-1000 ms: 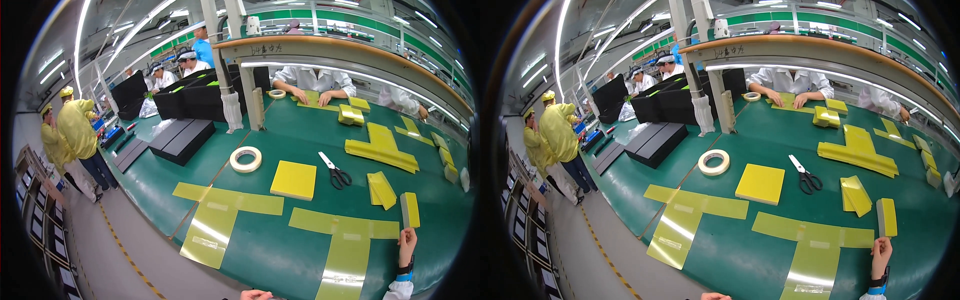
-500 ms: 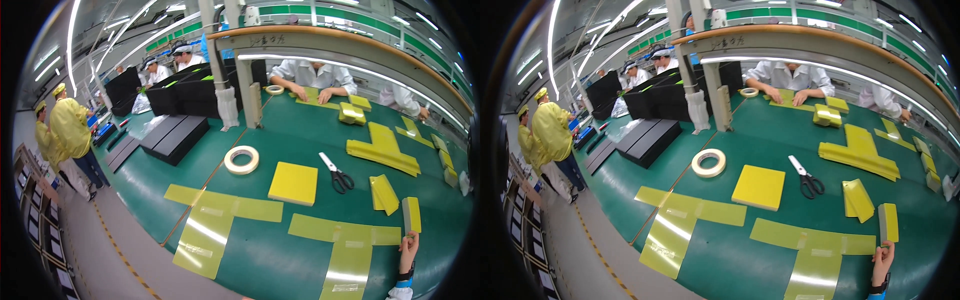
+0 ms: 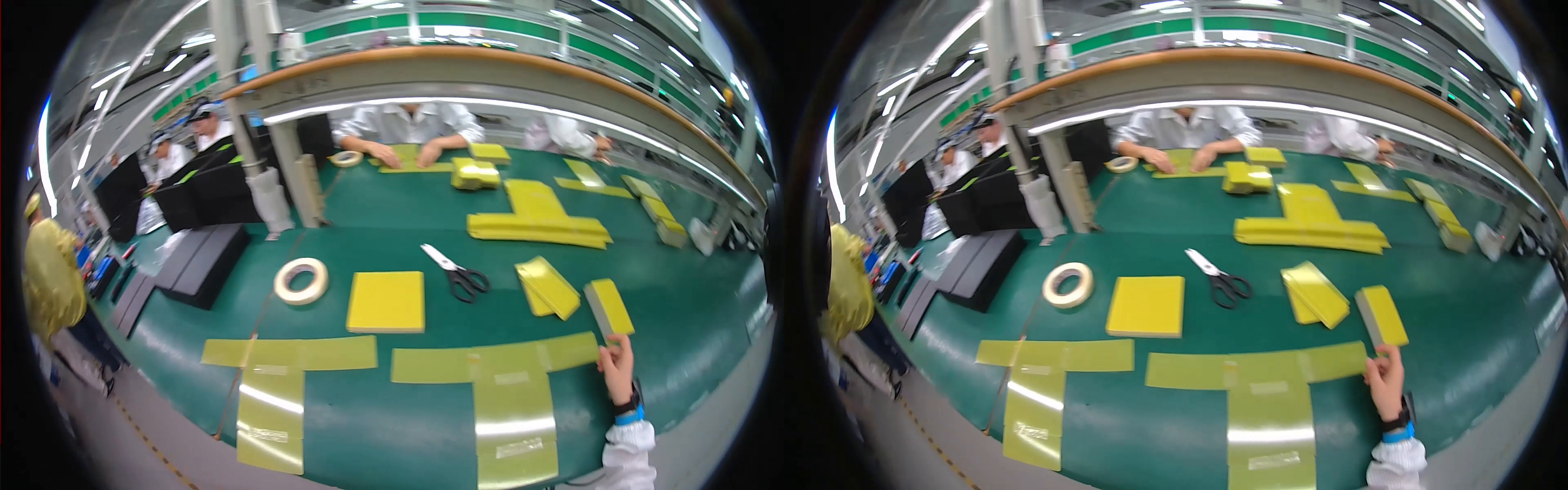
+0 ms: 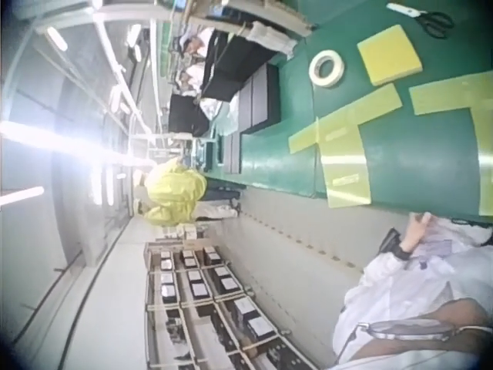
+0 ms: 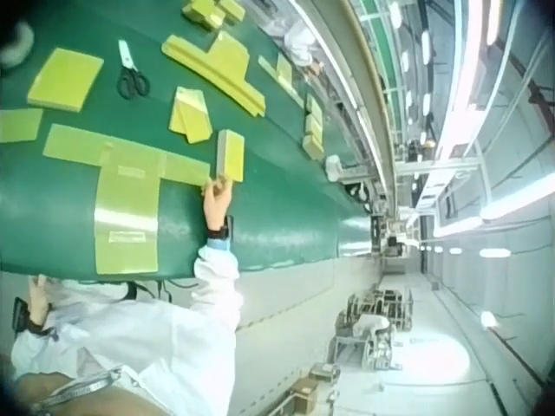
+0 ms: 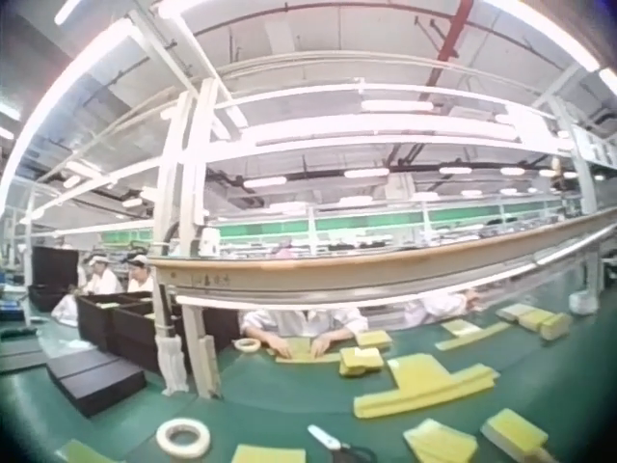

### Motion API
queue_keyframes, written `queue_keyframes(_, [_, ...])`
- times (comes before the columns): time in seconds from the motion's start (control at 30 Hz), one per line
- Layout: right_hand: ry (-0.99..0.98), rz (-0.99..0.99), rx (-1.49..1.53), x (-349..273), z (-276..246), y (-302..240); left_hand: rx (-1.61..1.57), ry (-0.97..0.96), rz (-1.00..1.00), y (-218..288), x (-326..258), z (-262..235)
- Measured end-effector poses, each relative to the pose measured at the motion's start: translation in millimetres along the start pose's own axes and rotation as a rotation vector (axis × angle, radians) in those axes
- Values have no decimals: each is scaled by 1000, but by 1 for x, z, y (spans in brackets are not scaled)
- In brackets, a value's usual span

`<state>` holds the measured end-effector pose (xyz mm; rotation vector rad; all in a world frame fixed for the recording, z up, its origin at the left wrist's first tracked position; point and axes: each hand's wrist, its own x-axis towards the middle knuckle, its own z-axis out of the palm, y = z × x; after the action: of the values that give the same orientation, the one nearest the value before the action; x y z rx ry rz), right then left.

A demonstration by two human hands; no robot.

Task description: The person picks up a strip of tape from the table edge, applies it to a yellow panel, and presses it down by hand. They repeat this process for a second panel, then use scissors to cut a new piece of tape from a roll and apply it to a third panel.

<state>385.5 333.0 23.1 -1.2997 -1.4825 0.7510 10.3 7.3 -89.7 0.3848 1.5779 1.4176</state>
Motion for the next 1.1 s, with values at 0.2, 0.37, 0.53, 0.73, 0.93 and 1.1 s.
queue_keyframes(0.2, [-9, -348, -266, -8, 11, -37, 363, -154, 365, 27, -4, 5])
queue_keyframes(0.37, [-837, -681, -401, -78, 45, -109, 364, -399, 194, 63, -25, 2])
queue_keyframes(0.53, [-957, -551, -662, -161, 53, -112, 309, -635, 54, 95, -38, 11])
queue_keyframes(0.73, [-852, -655, -762, -184, 58, -101, 462, -900, 294, 116, -40, 24])
queue_keyframes(0.93, [-791, -670, -797, -203, 67, -93, 416, -833, 768, 118, -26, 34])
queue_keyframes(1.1, [-766, -643, -856, -210, 59, -101, 449, -774, 908, 135, -19, 35])
